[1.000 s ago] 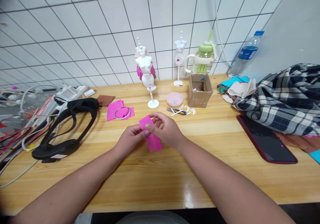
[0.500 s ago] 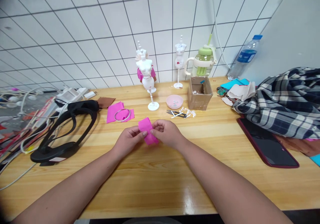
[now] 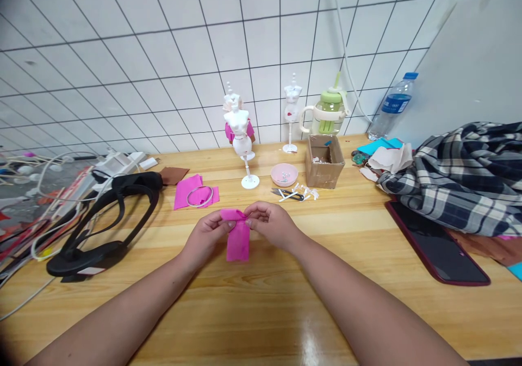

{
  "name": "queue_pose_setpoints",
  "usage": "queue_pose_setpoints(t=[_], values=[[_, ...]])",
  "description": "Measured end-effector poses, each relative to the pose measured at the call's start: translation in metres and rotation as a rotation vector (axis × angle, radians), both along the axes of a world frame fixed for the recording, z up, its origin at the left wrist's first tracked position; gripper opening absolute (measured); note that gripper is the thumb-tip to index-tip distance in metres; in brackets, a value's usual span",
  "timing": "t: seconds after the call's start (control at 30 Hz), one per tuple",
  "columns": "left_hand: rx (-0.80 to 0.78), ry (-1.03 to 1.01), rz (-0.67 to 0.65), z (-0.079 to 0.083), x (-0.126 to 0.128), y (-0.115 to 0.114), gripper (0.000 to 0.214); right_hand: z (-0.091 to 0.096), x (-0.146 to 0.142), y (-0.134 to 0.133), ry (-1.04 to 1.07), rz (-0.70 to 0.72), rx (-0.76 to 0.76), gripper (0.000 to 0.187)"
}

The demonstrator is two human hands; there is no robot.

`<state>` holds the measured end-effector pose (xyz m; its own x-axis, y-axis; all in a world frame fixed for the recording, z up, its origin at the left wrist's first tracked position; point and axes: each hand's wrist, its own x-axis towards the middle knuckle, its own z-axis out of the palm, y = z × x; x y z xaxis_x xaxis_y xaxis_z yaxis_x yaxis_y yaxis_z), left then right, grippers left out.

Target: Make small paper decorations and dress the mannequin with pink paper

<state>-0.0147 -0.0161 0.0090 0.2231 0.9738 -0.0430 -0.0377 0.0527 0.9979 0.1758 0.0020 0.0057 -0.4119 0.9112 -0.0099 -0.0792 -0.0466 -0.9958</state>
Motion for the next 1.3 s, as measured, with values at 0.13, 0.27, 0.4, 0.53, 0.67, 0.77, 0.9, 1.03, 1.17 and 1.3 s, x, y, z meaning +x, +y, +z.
queue_pose_setpoints(t=[0.13,0.27,0.4,0.53,0.67,0.77,0.9,1.03,1.17,1.3], values=[[-0.046,-0.12,0.011,-0.004,-0.002,0.0,0.023,-0.002,0.0,0.003,0.076,-0.002,-0.046,0.022],[-0.242,-0.353,-0.062,-0.006,-0.003,0.003,0.043,-0.003,0.002,0.005,0.085,-0.023,0.001,0.014],[-0.457,-0.357,-0.233,-0.007,-0.003,0.004,0.056,-0.001,0.003,0.002,-0.147,-0.066,0.222,0.017],[-0.457,-0.272,-0.277,-0.003,-0.002,0.003,0.039,0.0,0.003,-0.002,-0.406,-0.131,0.475,0.028],[-0.442,-0.249,-0.266,-0.003,0.0,0.003,0.031,0.003,0.001,-0.004,-0.399,-0.138,0.415,0.026],[-0.405,-0.252,-0.206,-0.005,0.002,0.001,0.033,0.007,0.001,-0.005,-0.326,-0.137,0.294,0.025],[-0.288,-0.119,-0.191,-0.006,0.006,-0.002,0.032,0.009,0.0,-0.004,-0.24,-0.094,0.063,0.032],[-0.177,0.015,-0.169,-0.004,0.013,-0.005,0.034,0.005,-0.001,-0.002,-0.345,-0.096,0.037,0.017],[-0.158,0.039,-0.217,-0.004,0.015,-0.006,0.037,0.003,0.0,-0.001,-0.309,-0.142,0.038,0.017],[-0.206,0.035,-0.231,-0.003,0.013,-0.004,0.037,0.009,0.002,-0.003,-0.185,-0.114,-0.081,0.03]])
